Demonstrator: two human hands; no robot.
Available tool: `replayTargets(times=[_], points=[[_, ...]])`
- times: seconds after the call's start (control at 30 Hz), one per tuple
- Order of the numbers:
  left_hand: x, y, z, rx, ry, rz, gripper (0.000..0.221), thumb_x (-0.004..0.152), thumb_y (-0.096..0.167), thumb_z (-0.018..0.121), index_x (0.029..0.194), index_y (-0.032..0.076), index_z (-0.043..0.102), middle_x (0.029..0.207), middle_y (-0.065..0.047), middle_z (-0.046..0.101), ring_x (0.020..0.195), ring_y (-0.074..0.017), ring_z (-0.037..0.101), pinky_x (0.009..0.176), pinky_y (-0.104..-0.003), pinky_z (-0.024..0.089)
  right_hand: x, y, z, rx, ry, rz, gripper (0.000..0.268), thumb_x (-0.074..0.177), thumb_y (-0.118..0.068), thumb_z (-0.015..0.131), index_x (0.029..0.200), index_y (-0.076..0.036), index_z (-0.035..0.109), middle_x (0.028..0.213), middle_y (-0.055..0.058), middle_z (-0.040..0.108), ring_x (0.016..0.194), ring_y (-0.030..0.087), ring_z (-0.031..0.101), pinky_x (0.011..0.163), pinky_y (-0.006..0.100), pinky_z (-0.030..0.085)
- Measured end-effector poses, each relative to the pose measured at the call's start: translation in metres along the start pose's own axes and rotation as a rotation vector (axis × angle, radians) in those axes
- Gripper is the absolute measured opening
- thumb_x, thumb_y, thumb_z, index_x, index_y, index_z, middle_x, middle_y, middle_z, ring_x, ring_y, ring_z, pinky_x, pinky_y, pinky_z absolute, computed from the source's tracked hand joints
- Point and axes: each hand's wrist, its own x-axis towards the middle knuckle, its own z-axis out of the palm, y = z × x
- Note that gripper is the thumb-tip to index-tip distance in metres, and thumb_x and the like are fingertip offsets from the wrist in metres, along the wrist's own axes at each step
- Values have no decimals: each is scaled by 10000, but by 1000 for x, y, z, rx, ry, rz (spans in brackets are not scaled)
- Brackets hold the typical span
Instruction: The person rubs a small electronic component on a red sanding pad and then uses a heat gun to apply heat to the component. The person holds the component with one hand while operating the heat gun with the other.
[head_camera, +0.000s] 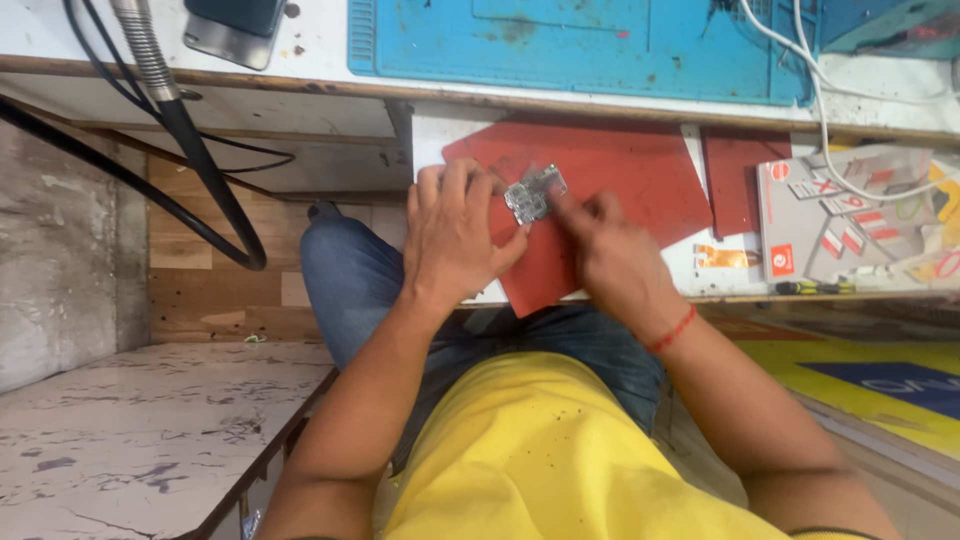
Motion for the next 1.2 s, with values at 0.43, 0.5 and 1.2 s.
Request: replayTargets(times=[0.43,0.5,1.2], points=[[-3,-3,3,-21,11,5,473,738,366,865,1093,125,666,1147,-54,551,1104,-312,483,964,-475,412,-4,-9,-5,-42,140,68,611,917,24,498,1491,-175,554,1114,208,634,801,450,662,693,521,548],[0,-5,1,-21,24,7,478,738,366,866,1099,123,668,1156,-56,552,1111,-316,485,963,-475,416,-1,-10,-7,-33,14,-30,639,856,7,513,1470,-167,545,1092,209,625,782,445,666,662,517,551],[-7,-5,11,9,36,82,447,755,322,870,1117,100,729,1186,-36,612,1130,-285,532,963,-470,426,-2,-1,0,16,22,-58,707,827,57,489,1520,-86,486,1159,284,578,842,482,636,720,533,540]])
